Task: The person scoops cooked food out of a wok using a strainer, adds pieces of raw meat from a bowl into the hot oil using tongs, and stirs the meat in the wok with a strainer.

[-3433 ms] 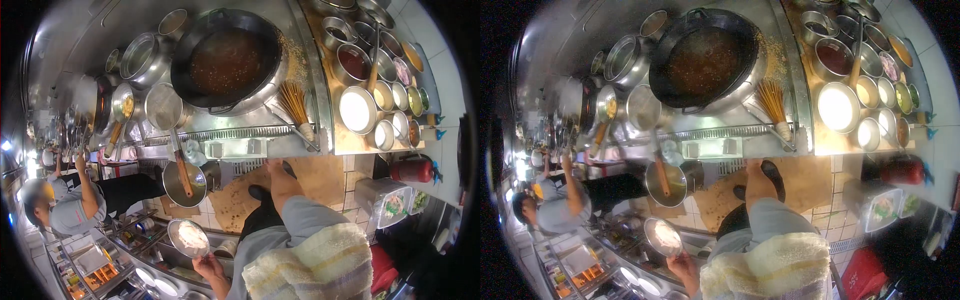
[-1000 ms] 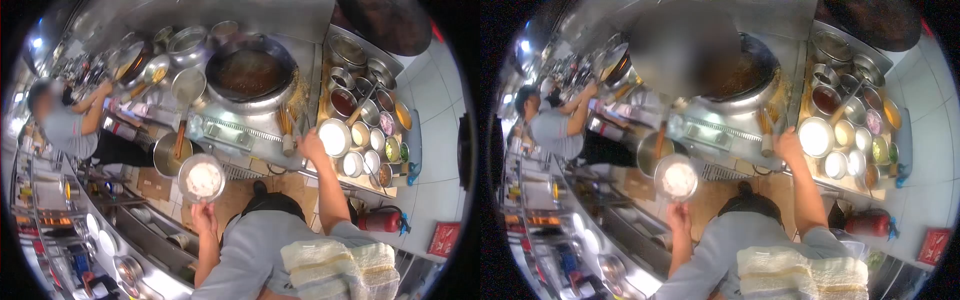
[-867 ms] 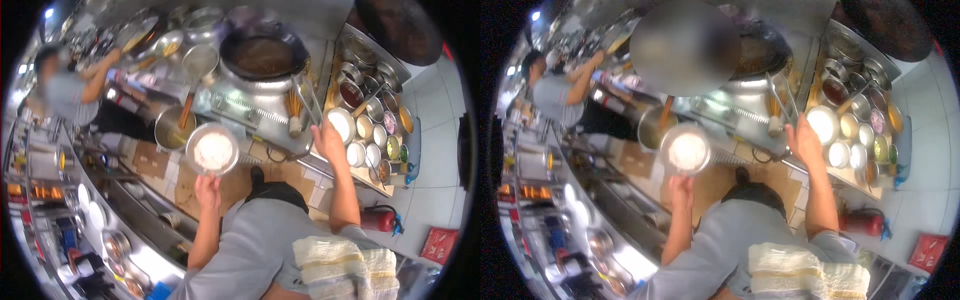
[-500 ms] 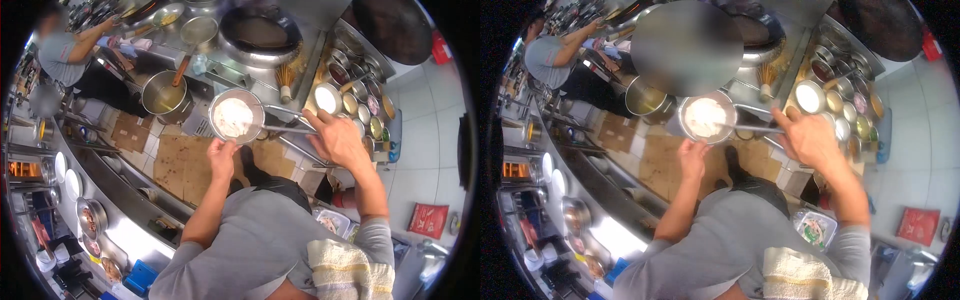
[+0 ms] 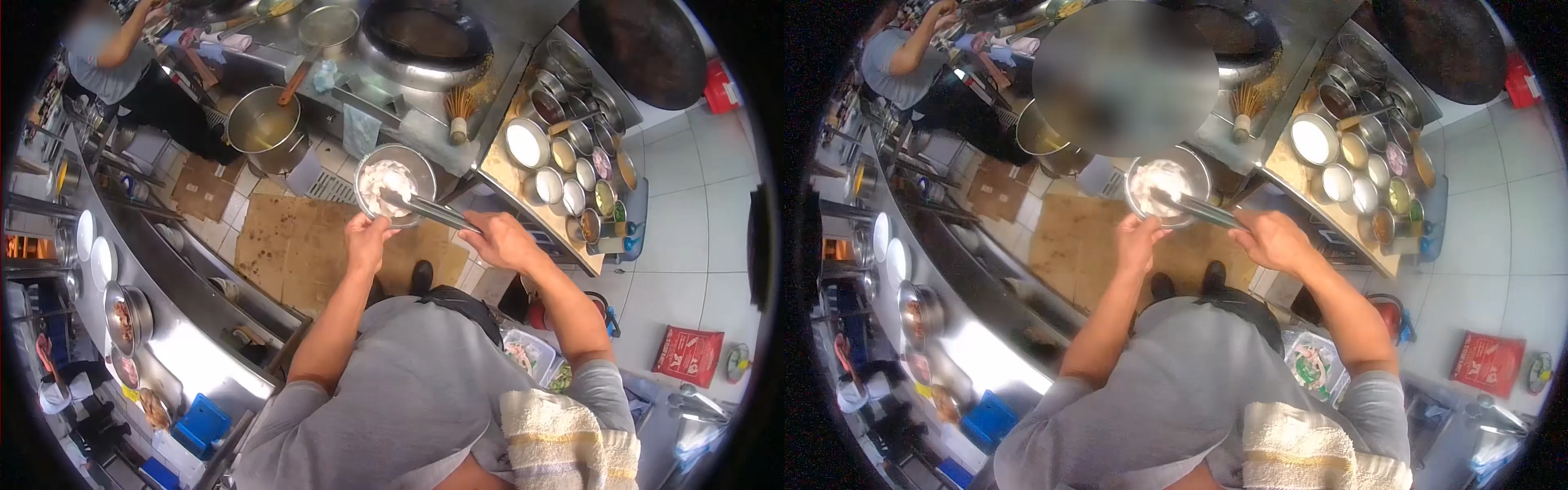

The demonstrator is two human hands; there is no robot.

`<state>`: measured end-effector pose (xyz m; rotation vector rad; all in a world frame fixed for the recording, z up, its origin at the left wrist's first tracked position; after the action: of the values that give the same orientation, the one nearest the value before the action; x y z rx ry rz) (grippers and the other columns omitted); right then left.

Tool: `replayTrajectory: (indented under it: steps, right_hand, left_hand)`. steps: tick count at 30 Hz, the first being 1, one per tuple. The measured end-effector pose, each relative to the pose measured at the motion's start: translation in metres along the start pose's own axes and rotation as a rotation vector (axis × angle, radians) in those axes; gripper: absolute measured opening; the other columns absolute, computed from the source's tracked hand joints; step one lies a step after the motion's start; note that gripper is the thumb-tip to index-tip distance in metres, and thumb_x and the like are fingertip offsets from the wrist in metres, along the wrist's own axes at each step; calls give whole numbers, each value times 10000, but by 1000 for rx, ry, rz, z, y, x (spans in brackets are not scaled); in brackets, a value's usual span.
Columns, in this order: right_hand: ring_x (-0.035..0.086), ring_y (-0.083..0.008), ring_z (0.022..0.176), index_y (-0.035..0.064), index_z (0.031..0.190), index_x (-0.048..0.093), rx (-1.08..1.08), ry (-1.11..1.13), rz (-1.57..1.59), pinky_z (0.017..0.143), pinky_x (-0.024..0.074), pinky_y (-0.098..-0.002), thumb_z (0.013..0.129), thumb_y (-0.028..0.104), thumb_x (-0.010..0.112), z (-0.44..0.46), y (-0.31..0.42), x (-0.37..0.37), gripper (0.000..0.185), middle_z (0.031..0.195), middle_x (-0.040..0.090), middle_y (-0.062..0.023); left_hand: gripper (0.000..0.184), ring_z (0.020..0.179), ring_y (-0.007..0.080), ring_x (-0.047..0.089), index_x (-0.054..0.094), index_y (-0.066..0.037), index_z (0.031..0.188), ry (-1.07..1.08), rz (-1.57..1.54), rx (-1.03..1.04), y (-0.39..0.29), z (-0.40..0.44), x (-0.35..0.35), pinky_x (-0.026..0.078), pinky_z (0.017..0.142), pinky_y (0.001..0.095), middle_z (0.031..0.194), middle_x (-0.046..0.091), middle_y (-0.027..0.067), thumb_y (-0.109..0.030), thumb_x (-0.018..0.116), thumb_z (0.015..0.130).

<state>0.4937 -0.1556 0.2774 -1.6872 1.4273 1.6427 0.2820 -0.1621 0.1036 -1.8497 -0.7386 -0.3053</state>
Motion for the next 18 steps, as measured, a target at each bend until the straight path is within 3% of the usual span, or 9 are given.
replayTrajectory:
  steps: [2,6,10,14,18]
  right_hand:
    - [656,-416,840,-9,1238,592,-29,-99,48,728,519,-485,922,274,643,-16,3,-27,427,885,672,-247]
    - [659,-403,822,15,1253,592,2,-218,-94,706,519,-483,897,273,668,-39,9,-74,447,924,673,-210]
    - [661,-374,787,36,1284,581,22,-246,-295,670,523,-456,859,298,693,-44,10,-74,512,949,658,-173]
    - [664,-346,755,49,1323,556,27,-72,-606,648,528,-434,830,330,698,-43,-2,-85,585,960,640,-144]
    - [672,-338,751,43,1313,549,-94,-139,-671,636,530,-422,846,350,677,-63,15,-133,573,950,646,-147]
  left_hand:
    - [150,788,185,667,635,24,1001,-24,-18,-43,3,-5,5,595,712,342,945,681,107,36,598,856]
    - [114,782,191,679,644,12,943,8,-142,-34,-8,-17,30,601,705,351,912,682,94,32,603,839]
    - [207,879,200,673,622,31,1081,41,-115,-42,-6,-22,44,586,772,376,998,683,111,9,588,878]
    - [63,814,198,688,629,-1,901,31,-75,-16,-6,-28,53,602,727,363,960,696,122,18,612,843]
    - [196,812,183,676,645,22,1046,31,-6,15,6,-33,55,596,726,333,997,696,106,27,583,860]
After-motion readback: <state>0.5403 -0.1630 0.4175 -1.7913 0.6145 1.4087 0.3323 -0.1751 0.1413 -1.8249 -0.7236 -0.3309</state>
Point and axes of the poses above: each hand's wrist, its own z-axis towards the middle knuckle, its own x-axis out of the palm, y = z × x, the point moved 10 cm from there along z, towards the middle knuckle
